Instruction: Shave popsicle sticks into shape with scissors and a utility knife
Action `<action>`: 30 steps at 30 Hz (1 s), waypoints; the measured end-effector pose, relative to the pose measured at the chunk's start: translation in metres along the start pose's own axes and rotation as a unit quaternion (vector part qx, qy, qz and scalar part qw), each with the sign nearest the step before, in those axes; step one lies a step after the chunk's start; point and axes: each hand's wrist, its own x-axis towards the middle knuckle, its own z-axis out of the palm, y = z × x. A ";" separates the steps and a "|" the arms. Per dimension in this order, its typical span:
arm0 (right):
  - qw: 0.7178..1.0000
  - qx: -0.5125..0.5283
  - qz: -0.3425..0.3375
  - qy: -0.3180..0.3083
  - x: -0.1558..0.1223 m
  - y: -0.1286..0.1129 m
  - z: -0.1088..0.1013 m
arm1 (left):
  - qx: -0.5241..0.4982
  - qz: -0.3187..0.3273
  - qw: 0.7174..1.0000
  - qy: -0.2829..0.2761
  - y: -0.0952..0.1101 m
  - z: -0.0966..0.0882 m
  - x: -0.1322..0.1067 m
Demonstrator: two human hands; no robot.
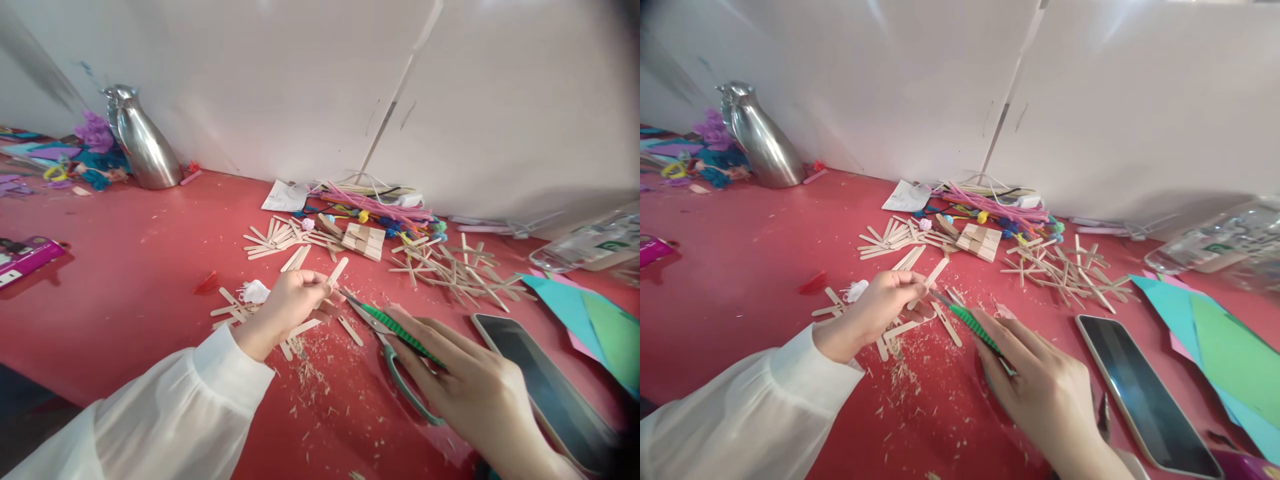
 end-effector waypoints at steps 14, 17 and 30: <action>0.977 0.080 0.196 -0.008 -0.003 0.003 -0.003 | 0.014 -0.007 1.000 -0.024 0.001 0.002 -0.002; 0.946 0.173 0.266 -0.059 -0.003 -0.001 -0.004 | 0.018 0.005 1.000 -0.019 0.000 0.002 -0.001; 0.914 0.250 0.302 -0.104 -0.004 0.000 0.000 | 0.070 0.077 0.994 -0.015 0.001 0.003 -0.003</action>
